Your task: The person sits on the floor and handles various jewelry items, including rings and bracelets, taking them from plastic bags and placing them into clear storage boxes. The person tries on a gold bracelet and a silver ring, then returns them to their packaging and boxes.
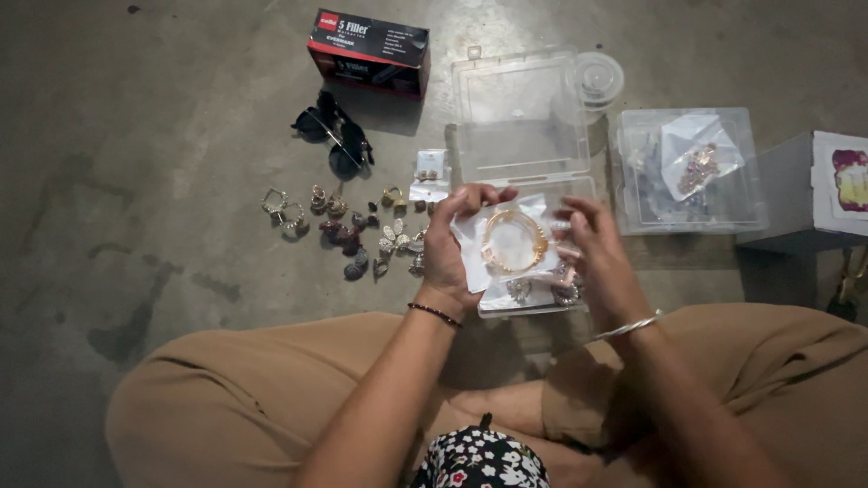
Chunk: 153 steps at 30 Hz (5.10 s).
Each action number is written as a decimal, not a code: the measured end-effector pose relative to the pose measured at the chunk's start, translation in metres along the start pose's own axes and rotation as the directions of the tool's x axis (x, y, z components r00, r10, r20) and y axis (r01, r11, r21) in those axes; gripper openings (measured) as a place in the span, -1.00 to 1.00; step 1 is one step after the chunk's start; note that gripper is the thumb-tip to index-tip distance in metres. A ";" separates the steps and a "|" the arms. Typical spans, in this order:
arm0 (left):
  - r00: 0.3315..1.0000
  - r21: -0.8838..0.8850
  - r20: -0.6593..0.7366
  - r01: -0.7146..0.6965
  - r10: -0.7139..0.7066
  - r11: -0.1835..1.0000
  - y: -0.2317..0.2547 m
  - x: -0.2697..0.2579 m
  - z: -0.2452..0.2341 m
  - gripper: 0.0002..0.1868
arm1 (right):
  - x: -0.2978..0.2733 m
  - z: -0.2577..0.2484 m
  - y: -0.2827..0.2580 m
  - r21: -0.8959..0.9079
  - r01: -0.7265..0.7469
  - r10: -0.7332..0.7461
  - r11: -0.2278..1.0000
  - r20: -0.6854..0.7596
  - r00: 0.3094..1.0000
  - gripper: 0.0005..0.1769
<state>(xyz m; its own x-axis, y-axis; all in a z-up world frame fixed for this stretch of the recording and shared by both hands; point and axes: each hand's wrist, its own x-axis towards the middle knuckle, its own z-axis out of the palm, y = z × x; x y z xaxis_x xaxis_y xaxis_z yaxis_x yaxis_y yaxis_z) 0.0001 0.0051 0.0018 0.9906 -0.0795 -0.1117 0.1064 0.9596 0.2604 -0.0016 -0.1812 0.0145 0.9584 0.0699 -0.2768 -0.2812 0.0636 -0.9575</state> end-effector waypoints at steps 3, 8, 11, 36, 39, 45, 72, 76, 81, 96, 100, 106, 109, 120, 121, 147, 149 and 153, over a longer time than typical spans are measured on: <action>0.997 0.172 -0.032 0.072 -0.067 0.983 -0.001 0.001 0.004 -0.77 | 0.008 -0.014 0.007 0.170 -0.268 0.244 0.948 0.149 0.958 -0.58; 0.960 0.662 -0.244 0.267 -0.135 0.700 0.004 0.014 -0.001 -0.64 | 0.016 -0.023 0.015 0.225 -0.147 0.113 0.963 0.158 0.981 -0.59; 0.960 0.837 -0.265 0.276 -0.090 0.472 0.011 0.016 -0.012 -0.64 | 0.017 -0.024 0.016 0.223 -0.170 0.140 0.960 0.143 0.980 -0.64; 0.998 0.816 -0.051 0.054 -0.022 0.575 0.184 0.010 0.041 -0.38 | 0.071 0.096 -0.070 0.138 -0.059 0.020 0.989 0.268 0.963 -0.66; 0.971 0.721 -0.240 0.186 -0.011 0.667 0.193 0.014 0.014 -0.30 | 0.092 0.125 -0.056 0.186 -0.133 0.089 0.974 0.229 0.969 -0.66; 0.962 0.936 -0.220 0.160 0.163 0.315 0.177 0.065 -0.064 -0.44 | 0.139 0.151 0.009 -0.032 -0.207 0.210 0.978 0.187 0.960 -0.54; 0.845 0.930 -0.341 0.238 0.413 0.281 0.177 0.127 -0.142 -0.04 | 0.217 0.213 0.060 -0.668 0.285 -0.185 0.688 0.218 0.958 -0.47; 0.833 0.929 -0.342 0.228 0.435 0.293 0.181 0.127 -0.144 -0.12 | 0.212 0.213 0.038 -0.756 0.351 -0.132 0.553 0.336 0.932 -0.59; 0.851 0.953 -0.237 0.109 0.468 0.284 0.181 0.129 -0.143 -0.23 | 0.186 0.196 -0.008 -0.770 0.235 -0.066 0.593 0.244 0.967 -0.68; 0.993 0.893 0.115 -0.101 0.006 -0.439 0.107 0.037 -0.007 -0.49 | 0.044 -0.045 -0.015 -0.572 0.027 0.068 0.820 0.145 0.987 -0.66; 0.981 0.754 0.165 -0.194 -0.104 -0.628 0.050 -0.001 0.019 -0.68 | 0.018 -0.058 -0.007 -0.622 0.096 -0.020 0.777 0.127 0.992 -0.68; 0.936 0.487 0.315 -0.303 -0.159 -0.819 -0.024 -0.023 -0.010 -0.90 | 0.014 -0.026 -0.001 -0.821 0.196 -0.081 0.537 0.181 0.980 -0.71; 0.930 0.454 0.309 -0.330 -0.201 -0.827 -0.040 -0.023 -0.032 -0.92 | 0.015 -0.020 -0.002 -0.798 0.294 -0.137 0.525 0.262 0.955 -0.70; 0.961 0.619 0.170 -0.276 -0.218 -0.735 -0.025 -0.008 -0.027 -0.86 | 0.027 -0.036 0.002 -0.861 0.180 -0.054 0.476 0.176 0.983 -0.78; 0.972 0.659 0.129 -0.231 -0.195 -0.716 -0.023 -0.004 -0.025 -0.83 | 0.030 -0.040 0.004 -0.835 0.195 -0.079 0.515 0.181 0.980 -0.80; 0.943 0.977 -0.092 0.147 -0.319 0.152 0.017 0.032 -0.019 -0.40 | 0.044 -0.073 0.014 -0.124 -0.355 0.374 0.927 0.411 0.832 -0.46; 0.946 0.976 -0.089 0.144 -0.312 0.160 0.019 0.031 -0.017 -0.40 | 0.044 -0.074 0.019 -0.146 -0.373 0.399 0.916 0.399 0.826 -0.48; 0.946 0.958 -0.051 0.136 -0.319 0.252 0.021 0.031 -0.018 -0.41 | 0.054 -0.085 0.035 0.016 -0.400 0.377 0.916 0.298 0.877 -0.65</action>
<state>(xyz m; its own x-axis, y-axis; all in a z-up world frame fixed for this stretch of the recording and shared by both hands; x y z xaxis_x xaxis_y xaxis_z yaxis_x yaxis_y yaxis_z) 0.0315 0.0273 -0.0133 0.8992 -0.3675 -0.2375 0.2449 -0.0271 0.9692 0.0441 -0.2594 -0.0408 0.7194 0.3822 -0.5800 -0.6417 0.0459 -0.7656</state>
